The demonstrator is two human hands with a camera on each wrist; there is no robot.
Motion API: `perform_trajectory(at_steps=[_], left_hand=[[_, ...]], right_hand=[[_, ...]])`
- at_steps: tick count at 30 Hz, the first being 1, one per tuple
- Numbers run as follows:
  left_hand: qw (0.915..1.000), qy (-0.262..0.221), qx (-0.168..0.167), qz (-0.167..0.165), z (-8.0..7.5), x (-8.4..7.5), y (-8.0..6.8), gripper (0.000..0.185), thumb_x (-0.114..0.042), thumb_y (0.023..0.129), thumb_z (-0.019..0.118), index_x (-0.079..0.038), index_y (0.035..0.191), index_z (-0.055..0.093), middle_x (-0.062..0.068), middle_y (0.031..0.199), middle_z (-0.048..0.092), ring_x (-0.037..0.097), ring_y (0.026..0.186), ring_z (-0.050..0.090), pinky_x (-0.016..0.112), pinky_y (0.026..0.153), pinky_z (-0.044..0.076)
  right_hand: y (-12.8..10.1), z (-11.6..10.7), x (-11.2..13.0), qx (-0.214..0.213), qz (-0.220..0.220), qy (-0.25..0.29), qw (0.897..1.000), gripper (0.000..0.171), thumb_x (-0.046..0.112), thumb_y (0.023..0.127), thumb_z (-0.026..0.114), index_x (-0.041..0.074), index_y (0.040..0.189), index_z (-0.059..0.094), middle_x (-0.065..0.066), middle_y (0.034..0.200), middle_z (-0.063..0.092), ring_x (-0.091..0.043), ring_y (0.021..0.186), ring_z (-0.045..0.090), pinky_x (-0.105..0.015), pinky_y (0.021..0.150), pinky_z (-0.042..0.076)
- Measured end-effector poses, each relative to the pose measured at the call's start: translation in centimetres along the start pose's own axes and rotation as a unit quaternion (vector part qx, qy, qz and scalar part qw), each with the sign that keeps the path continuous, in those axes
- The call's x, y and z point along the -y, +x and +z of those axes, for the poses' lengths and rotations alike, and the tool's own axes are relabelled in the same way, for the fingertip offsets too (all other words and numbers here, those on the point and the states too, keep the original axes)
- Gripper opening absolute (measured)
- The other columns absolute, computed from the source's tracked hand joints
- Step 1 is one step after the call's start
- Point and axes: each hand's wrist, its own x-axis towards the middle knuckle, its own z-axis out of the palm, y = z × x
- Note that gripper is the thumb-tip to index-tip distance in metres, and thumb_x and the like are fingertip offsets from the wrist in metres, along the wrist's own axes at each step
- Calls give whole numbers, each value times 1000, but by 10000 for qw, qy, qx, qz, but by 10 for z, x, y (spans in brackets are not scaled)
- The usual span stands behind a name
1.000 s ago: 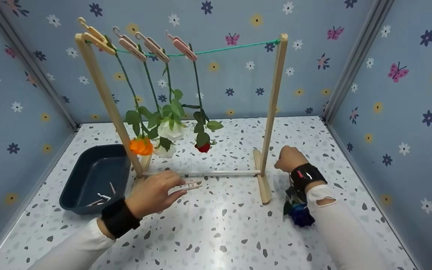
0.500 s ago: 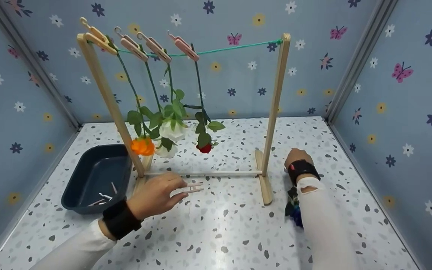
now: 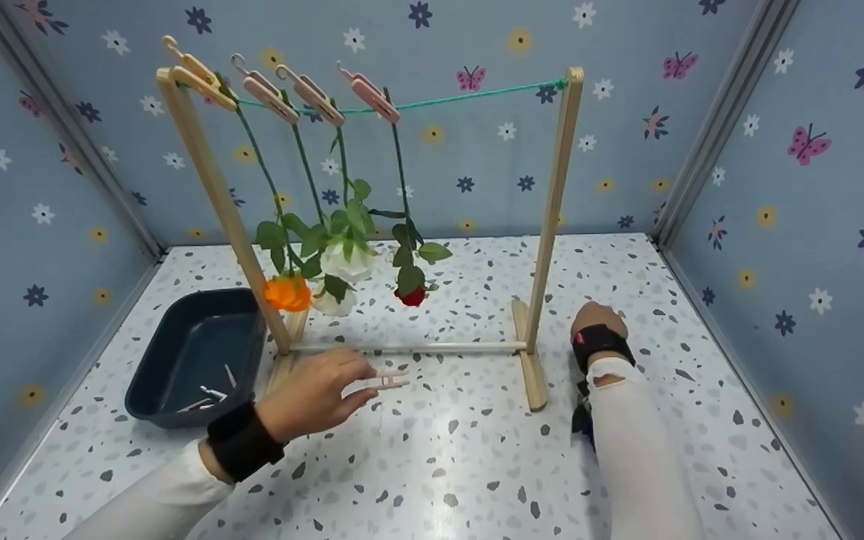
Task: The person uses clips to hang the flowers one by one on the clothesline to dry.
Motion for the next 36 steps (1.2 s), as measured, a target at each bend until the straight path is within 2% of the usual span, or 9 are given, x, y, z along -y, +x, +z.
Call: perform_trajectory(at_steps=[9, 13, 19, 21, 23, 26, 29, 33, 36], left_hand=[[10000, 10, 29, -55, -1, -1, -1, 15, -25, 80, 63, -12, 82, 56, -6, 75, 51, 11, 73, 45, 27, 64, 41], [10000, -14, 50, -56, -2, -1, -2, 15, -24, 80, 64, -12, 81, 55, -6, 74, 50, 11, 72, 45, 27, 64, 41], [9999, -74, 53, -45, -2, 1, -2, 15, -24, 80, 63, -12, 80, 55, -3, 73, 53, 10, 71, 44, 26, 65, 41], [10000, -71, 19, -29, -3, 2, -2, 15, -24, 79, 64, -13, 80, 54, -4, 73, 53, 10, 71, 44, 26, 65, 40], [10000, -68, -31, 14, -4, 3, -2, 15, -23, 79, 64, -14, 79, 52, -5, 73, 51, 10, 70, 44, 26, 65, 40], [9999, -77, -103, 52, -5, 5, -1, 15, -22, 78, 64, -15, 78, 51, -6, 73, 51, 10, 70, 46, 26, 65, 40], [9998, -135, -128, 49, -10, 7, 0, 15, -22, 79, 64, -15, 78, 52, -7, 75, 52, 11, 71, 47, 26, 64, 41], [9998, -161, -147, 2, -18, 10, 5, 13, -23, 79, 63, -15, 79, 53, -7, 74, 51, 11, 69, 46, 25, 61, 41], [9997, -164, -167, -5, -28, 13, 10, 12, -22, 80, 63, -15, 78, 53, -7, 72, 50, 10, 67, 44, 25, 59, 40]], right_hand=[[-12, -4, 8, -76, 184, 158, 9997, 17, 9, 78, 54, -1, 67, 60, -15, 65, 58, -26, 54, 52, -38, 46, 41], [-20, -9, 12, 177, 369, 279, 9988, 19, 14, 77, 59, 0, 64, 59, -12, 61, 56, -25, 52, 49, -35, 45, 39], [-19, -14, 8, 5, 378, 541, 9978, 26, 13, 75, 55, 10, 51, 44, -6, 54, 48, -23, 49, 45, -33, 44, 37], [-14, -15, 2, -25, 403, 794, 9960, 25, 12, 74, 53, 10, 51, 45, -5, 51, 49, -22, 46, 47, -33, 43, 38], [-8, -15, -6, 80, 460, 1122, 9926, 23, 12, 76, 51, 5, 54, 52, -6, 49, 52, -21, 44, 50, -33, 42, 40], [1, -15, -18, 258, 537, 1670, 9842, 23, 11, 79, 46, -6, 70, 60, -10, 51, 57, -22, 43, 55, -33, 41, 44], [6, -18, -27, 342, 530, 2050, 9767, 27, 10, 81, 41, -11, 80, 58, -12, 56, 58, -23, 46, 58, -35, 44, 47], [6, -28, -30, 353, 269, 2202, 9744, 31, 11, 85, 34, -13, 89, 54, -14, 66, 57, -22, 51, 59, -35, 49, 49], [1, -36, -26, 338, 10, 2476, 9683, 33, 15, 91, 30, -12, 98, 48, -18, 74, 54, -24, 57, 60, -37, 54, 50]])
